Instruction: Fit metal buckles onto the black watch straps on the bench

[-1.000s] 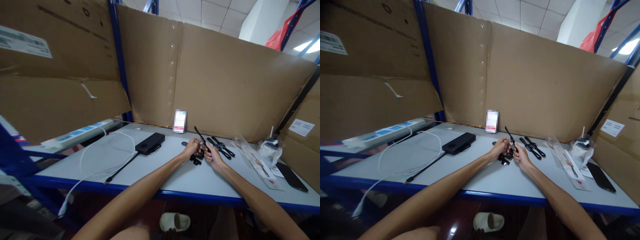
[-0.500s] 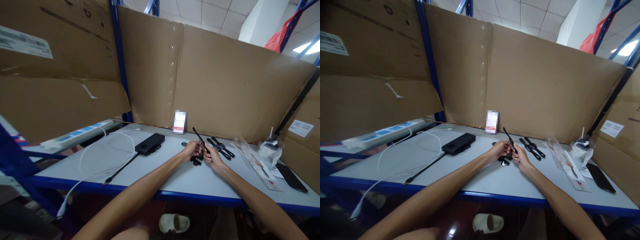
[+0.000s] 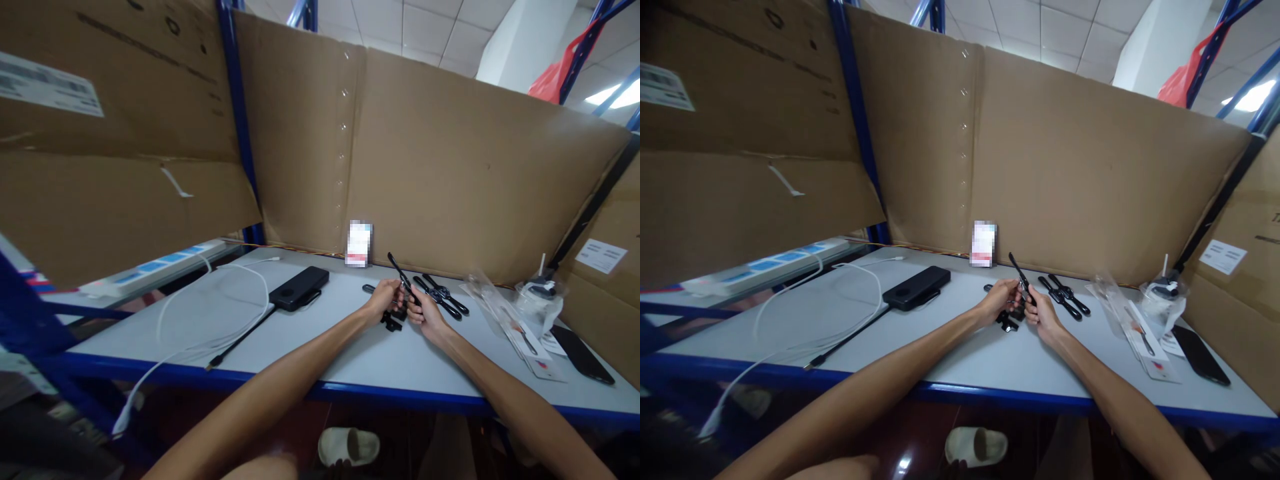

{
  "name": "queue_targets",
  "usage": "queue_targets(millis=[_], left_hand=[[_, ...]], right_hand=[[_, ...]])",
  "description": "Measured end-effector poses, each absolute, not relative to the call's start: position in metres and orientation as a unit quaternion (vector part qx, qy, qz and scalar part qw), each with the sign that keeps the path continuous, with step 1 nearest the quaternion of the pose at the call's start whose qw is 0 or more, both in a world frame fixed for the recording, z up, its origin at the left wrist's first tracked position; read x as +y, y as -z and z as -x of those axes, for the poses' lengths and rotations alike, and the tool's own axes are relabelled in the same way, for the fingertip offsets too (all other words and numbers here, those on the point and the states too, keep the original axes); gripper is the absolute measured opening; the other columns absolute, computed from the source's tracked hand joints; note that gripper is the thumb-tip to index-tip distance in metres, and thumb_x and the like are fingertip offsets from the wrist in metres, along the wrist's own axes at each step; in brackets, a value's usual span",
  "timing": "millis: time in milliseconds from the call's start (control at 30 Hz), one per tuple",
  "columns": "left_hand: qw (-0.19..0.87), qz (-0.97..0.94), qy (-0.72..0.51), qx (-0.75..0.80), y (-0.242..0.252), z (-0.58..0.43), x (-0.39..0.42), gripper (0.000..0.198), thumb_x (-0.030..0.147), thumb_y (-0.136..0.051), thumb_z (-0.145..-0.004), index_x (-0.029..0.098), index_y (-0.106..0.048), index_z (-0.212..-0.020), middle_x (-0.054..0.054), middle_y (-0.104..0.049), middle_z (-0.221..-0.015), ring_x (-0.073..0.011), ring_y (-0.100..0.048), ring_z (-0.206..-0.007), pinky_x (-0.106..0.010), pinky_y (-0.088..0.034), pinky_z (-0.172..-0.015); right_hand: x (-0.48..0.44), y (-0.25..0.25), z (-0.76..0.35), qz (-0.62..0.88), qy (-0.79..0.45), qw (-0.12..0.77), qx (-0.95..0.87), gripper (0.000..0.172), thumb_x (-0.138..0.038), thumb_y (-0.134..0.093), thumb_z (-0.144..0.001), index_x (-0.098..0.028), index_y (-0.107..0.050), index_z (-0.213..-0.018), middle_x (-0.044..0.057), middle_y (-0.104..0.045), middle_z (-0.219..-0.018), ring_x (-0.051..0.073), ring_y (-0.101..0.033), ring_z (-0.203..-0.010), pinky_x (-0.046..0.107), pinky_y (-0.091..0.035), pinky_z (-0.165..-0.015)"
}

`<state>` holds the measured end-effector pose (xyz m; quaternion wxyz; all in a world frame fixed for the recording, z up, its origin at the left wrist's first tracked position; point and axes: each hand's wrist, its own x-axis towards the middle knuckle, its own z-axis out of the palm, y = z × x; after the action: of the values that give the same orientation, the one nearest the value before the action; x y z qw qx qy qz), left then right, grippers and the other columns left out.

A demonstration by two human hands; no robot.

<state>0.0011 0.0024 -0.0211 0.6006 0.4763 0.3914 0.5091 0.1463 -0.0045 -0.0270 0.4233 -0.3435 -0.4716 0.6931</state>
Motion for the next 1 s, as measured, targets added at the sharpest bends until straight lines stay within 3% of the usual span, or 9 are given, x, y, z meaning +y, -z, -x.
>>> queue_targets(millis=[100,333,467,667,867,1000], left_hand=[[0.646,-0.435,-0.49,0.391,0.018,0.002,0.001,0.02,0.029,-0.055,-0.088,0.018,-0.05,-0.072,0.002,-0.052,-0.057,-0.0077,-0.047,-0.045,-0.018,-0.035,-0.044],[0.566,-0.454,-0.566,0.392,0.009,0.0,-0.008,0.014,0.024,-0.064,-0.081,0.02,-0.051,-0.085,0.003,-0.059,-0.064,-0.0101,-0.058,-0.049,-0.018,-0.038,-0.044],[0.569,-0.439,-0.578,0.386,0.007,0.001,-0.008,0.016,0.027,-0.065,-0.082,0.018,-0.051,-0.08,-0.003,-0.066,-0.076,-0.0125,-0.066,-0.059,-0.018,-0.042,-0.047],[0.656,-0.383,-0.533,0.371,0.012,0.005,-0.002,0.012,0.02,-0.065,-0.083,0.016,-0.054,-0.082,-0.004,-0.066,-0.072,-0.0099,-0.061,-0.055,-0.018,-0.043,-0.047],[0.647,-0.406,-0.544,0.348,0.012,0.005,-0.004,0.017,0.013,-0.066,-0.077,0.018,-0.053,-0.088,-0.003,-0.067,-0.072,-0.0113,-0.064,-0.056,-0.018,-0.044,-0.048],[0.656,-0.391,-0.548,0.341,0.01,0.004,-0.006,0.01,0.021,-0.062,-0.084,0.019,-0.052,-0.085,-0.003,-0.067,-0.073,-0.012,-0.065,-0.057,-0.018,-0.045,-0.047]], right_hand=[[-0.005,0.027,-0.146,0.345,-0.694,0.418,-0.474,0.051,-0.061,-0.073,-0.078,-0.021,-0.043,-0.069,-0.013,-0.027,-0.044,0.004,-0.016,-0.036,0.018,-0.013,-0.035],[-0.004,0.028,-0.146,0.348,-0.69,0.433,-0.464,0.05,-0.06,-0.072,-0.081,-0.022,-0.041,-0.069,-0.013,-0.027,-0.044,0.004,-0.016,-0.035,0.018,-0.014,-0.035],[-0.005,0.028,-0.146,0.346,-0.683,0.441,-0.468,0.05,-0.06,-0.073,-0.079,-0.022,-0.042,-0.07,-0.012,-0.028,-0.044,0.004,-0.017,-0.036,0.018,-0.015,-0.035],[-0.005,0.029,-0.145,0.354,-0.673,0.445,-0.473,0.05,-0.06,-0.073,-0.079,-0.022,-0.041,-0.07,-0.013,-0.027,-0.044,0.004,-0.017,-0.035,0.018,-0.014,-0.035],[-0.003,0.029,-0.144,0.356,-0.666,0.45,-0.477,0.05,-0.06,-0.074,-0.078,-0.021,-0.043,-0.069,-0.012,-0.028,-0.044,0.003,-0.018,-0.035,0.018,-0.014,-0.034],[-0.004,0.029,-0.144,0.359,-0.667,0.447,-0.476,0.05,-0.059,-0.074,-0.078,-0.021,-0.043,-0.069,-0.012,-0.028,-0.044,0.003,-0.018,-0.035,0.018,-0.014,-0.034]])
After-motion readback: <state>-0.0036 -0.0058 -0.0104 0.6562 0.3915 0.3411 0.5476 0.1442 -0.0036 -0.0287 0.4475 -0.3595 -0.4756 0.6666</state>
